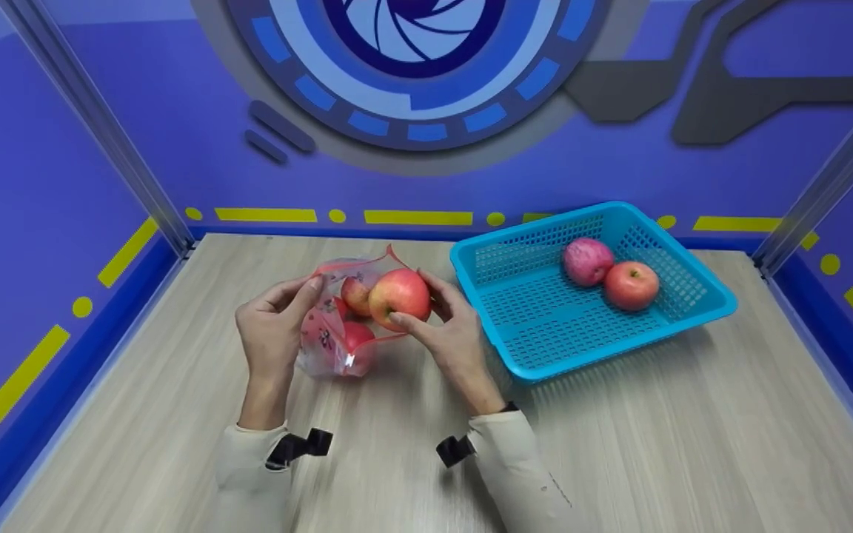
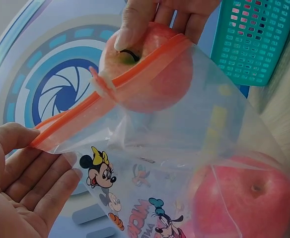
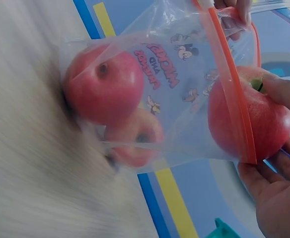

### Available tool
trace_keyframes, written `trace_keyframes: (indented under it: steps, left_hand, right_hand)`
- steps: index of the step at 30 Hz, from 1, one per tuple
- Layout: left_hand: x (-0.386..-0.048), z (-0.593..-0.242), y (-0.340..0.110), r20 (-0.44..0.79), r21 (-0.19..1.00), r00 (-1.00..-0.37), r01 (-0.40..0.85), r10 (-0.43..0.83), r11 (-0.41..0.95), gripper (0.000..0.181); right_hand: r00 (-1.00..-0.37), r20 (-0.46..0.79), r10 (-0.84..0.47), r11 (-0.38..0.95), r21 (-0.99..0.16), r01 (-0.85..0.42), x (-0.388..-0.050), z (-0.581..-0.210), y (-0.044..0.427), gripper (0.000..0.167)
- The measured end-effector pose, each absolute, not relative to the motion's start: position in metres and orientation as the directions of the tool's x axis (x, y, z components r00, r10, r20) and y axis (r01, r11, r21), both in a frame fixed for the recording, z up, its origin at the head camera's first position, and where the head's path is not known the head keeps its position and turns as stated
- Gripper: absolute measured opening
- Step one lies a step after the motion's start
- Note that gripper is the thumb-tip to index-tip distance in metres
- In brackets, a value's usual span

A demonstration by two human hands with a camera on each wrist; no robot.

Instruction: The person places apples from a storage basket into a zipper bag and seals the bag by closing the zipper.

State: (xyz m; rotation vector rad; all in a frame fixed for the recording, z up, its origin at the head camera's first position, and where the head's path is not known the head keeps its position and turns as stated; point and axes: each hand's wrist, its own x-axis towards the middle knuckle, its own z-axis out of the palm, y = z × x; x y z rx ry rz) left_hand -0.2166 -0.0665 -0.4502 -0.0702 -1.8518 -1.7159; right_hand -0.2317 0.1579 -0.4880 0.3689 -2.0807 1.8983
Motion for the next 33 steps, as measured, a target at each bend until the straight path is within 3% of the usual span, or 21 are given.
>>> trace_keyframes:
  steps: [6, 13, 20, 27, 33]
  left_hand:
    - [-0.216, -0.449, -0.066, 0.474, 0.88, -0.804, 0.449, -0.359, 0.156, 0.014]
    - [-0.216, -0.45, -0.064, 0.481, 0.876, -0.812, 0.458, -0.331, 0.152, 0.012]
    - [-0.216, -0.451, -0.064, 0.478, 0.878, -0.812, 0.455, -0.336, 0.148, 0.011]
    - [-0.216, -0.453, -0.066, 0.472, 0.881, -0.809, 0.449, -0.35, 0.149, 0.012]
    - [-0.216, -0.45, -0.069, 0.465, 0.884, -0.805, 0.441, -0.368, 0.152, 0.012]
  right_hand:
    - [-0.908, 0.42, -0.009, 0.06, -0.906, -0.42, -0.233, -0.492, 0.155, 0.064]
    - [-0.901, 0.433, -0.034, 0.106, -0.895, -0.434, -0.233, -0.5, 0.156, 0.047]
    - [-0.898, 0.439, -0.031, 0.133, -0.889, -0.439, -0.23, -0.508, 0.161, 0.043]
    - [-0.92, 0.391, -0.037, 0.163, -0.906, -0.391, -0.224, -0.523, 0.173, 0.034]
    - [-0.942, 0.335, 0.031, 0.216, -0.922, -0.321, -0.216, -0.531, 0.177, 0.021]
